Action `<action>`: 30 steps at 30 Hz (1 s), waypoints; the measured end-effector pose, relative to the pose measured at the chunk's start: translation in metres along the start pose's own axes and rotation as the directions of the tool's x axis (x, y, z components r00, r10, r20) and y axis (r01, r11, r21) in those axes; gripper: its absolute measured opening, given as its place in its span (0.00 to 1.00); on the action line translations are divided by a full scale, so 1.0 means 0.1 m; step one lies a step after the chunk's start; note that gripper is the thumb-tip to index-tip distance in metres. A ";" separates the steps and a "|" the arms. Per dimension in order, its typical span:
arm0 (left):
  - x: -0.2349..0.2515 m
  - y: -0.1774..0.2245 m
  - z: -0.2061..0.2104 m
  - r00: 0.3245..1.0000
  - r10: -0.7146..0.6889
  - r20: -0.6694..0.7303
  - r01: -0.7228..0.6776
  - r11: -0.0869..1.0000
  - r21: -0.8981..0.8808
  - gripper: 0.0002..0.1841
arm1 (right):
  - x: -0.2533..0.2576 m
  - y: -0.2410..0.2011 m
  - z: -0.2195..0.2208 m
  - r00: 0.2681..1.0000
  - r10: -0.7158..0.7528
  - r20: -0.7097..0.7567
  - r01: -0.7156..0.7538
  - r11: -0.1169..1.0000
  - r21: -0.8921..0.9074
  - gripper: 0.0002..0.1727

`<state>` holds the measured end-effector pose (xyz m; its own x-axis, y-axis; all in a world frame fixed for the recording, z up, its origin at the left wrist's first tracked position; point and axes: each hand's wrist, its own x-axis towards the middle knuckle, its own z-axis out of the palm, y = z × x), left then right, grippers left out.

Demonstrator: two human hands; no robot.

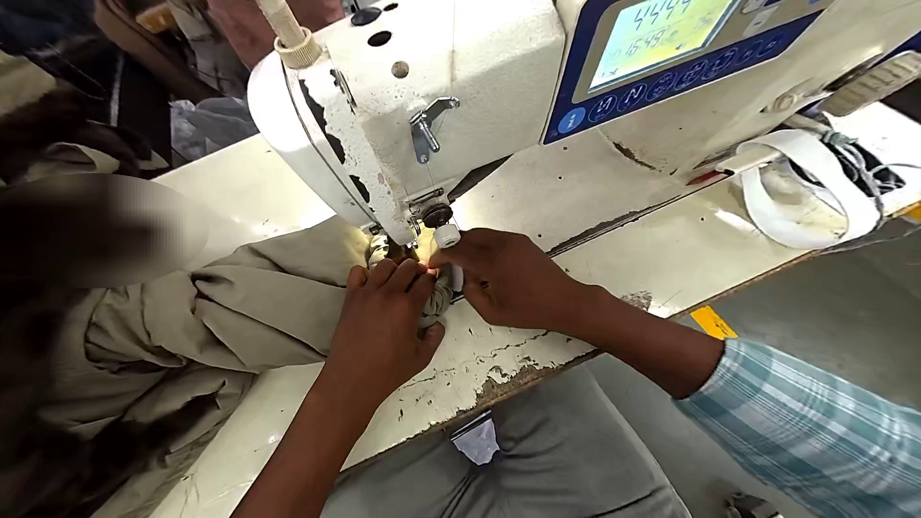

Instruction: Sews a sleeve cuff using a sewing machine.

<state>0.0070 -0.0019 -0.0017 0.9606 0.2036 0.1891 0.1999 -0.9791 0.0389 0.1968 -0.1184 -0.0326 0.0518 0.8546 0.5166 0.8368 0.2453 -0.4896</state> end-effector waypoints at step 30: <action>0.37 -0.38 -0.21 0.844 -0.460 0.275 0.535 0.755 -0.379 0.15 | 0.34 0.28 0.04 0.986 0.042 0.159 -0.067 0.985 0.161 0.18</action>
<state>0.0312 0.0431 0.0243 0.7720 0.6226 -0.1282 0.5919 -0.6305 0.5022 0.2203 -0.0807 -0.0317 -0.0006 0.9258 0.3779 0.7325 0.2577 -0.6301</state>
